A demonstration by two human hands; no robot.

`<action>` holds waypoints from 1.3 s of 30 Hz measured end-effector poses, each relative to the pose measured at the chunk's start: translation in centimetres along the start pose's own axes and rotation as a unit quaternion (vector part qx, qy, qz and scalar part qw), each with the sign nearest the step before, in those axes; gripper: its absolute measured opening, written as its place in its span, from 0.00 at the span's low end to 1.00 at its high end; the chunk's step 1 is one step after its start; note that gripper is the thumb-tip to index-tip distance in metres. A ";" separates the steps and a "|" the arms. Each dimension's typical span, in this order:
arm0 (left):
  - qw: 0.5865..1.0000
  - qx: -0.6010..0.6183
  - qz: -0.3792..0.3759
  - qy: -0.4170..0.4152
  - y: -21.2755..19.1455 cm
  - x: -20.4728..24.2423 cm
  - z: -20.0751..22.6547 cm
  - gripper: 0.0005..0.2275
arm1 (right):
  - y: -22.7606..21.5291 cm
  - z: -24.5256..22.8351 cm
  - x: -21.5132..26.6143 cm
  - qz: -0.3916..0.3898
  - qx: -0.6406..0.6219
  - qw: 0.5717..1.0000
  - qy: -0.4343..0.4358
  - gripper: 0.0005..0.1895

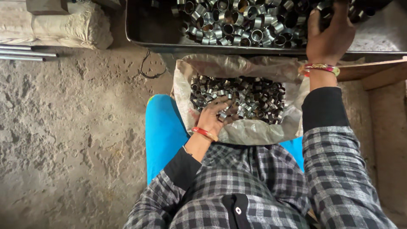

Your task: The person sits on a blue stool and repeatedly scoops small cylindrical metal parts from a white sack into a metal tray on a machine. The hands transfer the parts by hand without using tools, and the tray gradually fills with the parts.

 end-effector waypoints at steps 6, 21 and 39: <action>0.992 0.046 -0.072 0.092 0.2 0.8 2.4 0.19 | 0.2 0.7 0.5 -0.014 -0.022 0.999 0.030 0.14; 0.886 -0.419 -0.042 -0.196 -1.5 2.3 -9.0 0.15 | -3.4 -7.6 13.0 0.133 -0.668 0.490 0.544 0.14; 0.983 0.015 0.041 -0.179 0.3 2.5 -3.8 0.17 | -4.9 -16.3 15.7 -0.357 -0.422 0.814 0.179 0.25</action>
Point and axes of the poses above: each hand's wrist, its own x-axis away from the middle knuckle, its own y-axis out of the palm, z = x × y, the point moved 5 cm from there along -x, towards the middle knuckle, and after that the axes turned 10 degrees about -y, right-handed, at the moved point
